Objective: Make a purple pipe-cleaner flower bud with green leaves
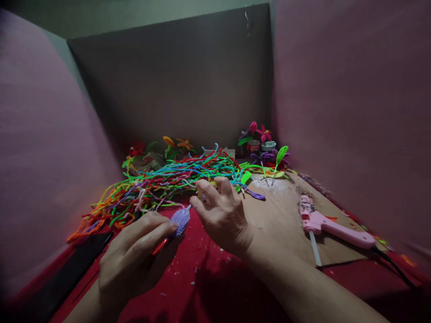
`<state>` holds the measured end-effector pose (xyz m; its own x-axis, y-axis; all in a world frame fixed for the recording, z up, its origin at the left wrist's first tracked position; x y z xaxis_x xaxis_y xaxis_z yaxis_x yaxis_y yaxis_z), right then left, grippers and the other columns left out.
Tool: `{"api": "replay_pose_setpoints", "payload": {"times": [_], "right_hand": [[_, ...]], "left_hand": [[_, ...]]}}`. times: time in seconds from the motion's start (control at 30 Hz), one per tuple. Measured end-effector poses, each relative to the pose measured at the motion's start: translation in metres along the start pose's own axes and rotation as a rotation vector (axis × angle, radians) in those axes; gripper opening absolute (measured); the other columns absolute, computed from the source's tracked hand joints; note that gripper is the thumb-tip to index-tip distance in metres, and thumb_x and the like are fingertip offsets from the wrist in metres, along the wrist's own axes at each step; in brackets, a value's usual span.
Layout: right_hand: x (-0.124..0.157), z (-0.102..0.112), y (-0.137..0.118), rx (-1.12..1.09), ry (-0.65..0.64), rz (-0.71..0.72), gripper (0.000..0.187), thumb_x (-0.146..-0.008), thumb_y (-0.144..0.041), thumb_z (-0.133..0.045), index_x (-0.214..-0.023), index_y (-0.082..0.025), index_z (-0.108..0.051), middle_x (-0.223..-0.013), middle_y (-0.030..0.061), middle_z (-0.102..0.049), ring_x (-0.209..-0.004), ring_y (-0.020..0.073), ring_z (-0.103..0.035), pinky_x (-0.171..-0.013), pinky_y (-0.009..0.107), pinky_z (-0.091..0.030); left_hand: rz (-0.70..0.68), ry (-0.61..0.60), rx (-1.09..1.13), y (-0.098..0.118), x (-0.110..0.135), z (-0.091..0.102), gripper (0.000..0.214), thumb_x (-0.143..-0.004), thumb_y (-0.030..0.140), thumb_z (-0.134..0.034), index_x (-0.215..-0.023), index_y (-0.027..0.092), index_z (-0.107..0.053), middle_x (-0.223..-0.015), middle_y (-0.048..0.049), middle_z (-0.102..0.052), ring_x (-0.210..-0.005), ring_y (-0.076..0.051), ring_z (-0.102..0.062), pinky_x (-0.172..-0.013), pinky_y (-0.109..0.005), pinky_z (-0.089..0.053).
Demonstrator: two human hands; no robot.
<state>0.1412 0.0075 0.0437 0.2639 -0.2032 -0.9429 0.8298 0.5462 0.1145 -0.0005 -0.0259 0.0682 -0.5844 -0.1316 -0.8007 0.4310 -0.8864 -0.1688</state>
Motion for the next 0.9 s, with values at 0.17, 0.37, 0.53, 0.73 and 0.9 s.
{"api": "replay_pose_setpoints", "payload": {"times": [0.17, 0.37, 0.53, 0.73, 0.9], "right_hand": [[-0.001, 0.001, 0.000, -0.009, 0.010, 0.014, 0.018, -0.080, -0.009, -0.056, -0.084, -0.020, -0.070, -0.103, 0.0087, -0.064, -0.093, 0.0238, -0.043, -0.074, 0.038, -0.048], [0.000, -0.007, 0.019, -0.609, -0.015, -0.440, 0.012, -0.078, -0.018, -0.060, -0.078, -0.024, -0.070, -0.096, 0.0052, -0.063, -0.088, 0.0197, -0.049, -0.075, 0.037, -0.044], [0.018, -0.040, 0.028, -1.452, -0.156, -1.079, 0.009, -0.069, -0.029, -0.069, -0.074, -0.021, -0.068, -0.077, 0.0019, -0.063, -0.068, 0.0142, -0.052, -0.062, 0.030, -0.041], [0.025, -0.052, 0.022, -1.574, -0.219, -1.202, 0.018, -0.067, -0.035, -0.070, -0.075, -0.019, -0.068, -0.070, 0.0022, -0.062, -0.063, 0.0140, -0.051, -0.058, 0.029, -0.037], [0.022, -0.043, 0.015, -1.586, -0.109, -1.277, 0.017, -0.058, -0.026, -0.075, -0.071, -0.018, -0.067, -0.077, 0.0016, -0.063, -0.073, 0.0146, -0.053, -0.068, 0.029, -0.040]], "left_hand": [[-0.006, -0.002, 0.039, 0.003, 0.001, 0.002, 0.037, -0.069, -0.001, -0.061, -0.102, 0.013, -0.054, -0.074, -0.0034, -0.061, -0.063, -0.010, -0.053, -0.057, -0.023, -0.045], [0.203, 0.233, 0.242, -0.011, 0.013, 0.012, 0.039, -0.078, 0.003, -0.050, -0.116, 0.012, -0.051, -0.084, -0.0047, -0.057, -0.075, -0.012, -0.055, -0.068, -0.027, -0.046], [0.477, 0.162, 0.108, -0.027, 0.013, -0.005, 0.027, -0.081, 0.009, -0.052, -0.106, 0.017, -0.054, -0.084, -0.0016, -0.056, -0.075, -0.010, -0.053, -0.070, -0.024, -0.044], [0.475, -0.044, -0.018, -0.027, 0.011, -0.029, 0.026, -0.083, 0.021, -0.054, -0.108, 0.017, -0.048, -0.089, -0.0042, -0.059, -0.080, -0.014, -0.056, -0.073, -0.027, -0.046], [0.259, -0.164, -0.364, -0.023, 0.014, -0.043, 0.031, -0.083, 0.027, -0.055, -0.109, 0.012, -0.047, -0.090, -0.0088, -0.064, -0.080, -0.021, -0.059, -0.074, -0.035, -0.046]]}}
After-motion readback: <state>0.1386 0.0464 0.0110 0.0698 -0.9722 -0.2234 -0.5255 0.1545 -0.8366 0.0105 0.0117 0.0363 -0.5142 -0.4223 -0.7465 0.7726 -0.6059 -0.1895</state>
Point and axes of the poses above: each hand's wrist, its own x-axis away from the middle knuckle, its own z-axis out of the back of the hand, y = z × x, the point moved 4 cm from there along -x, towards the middle knuckle
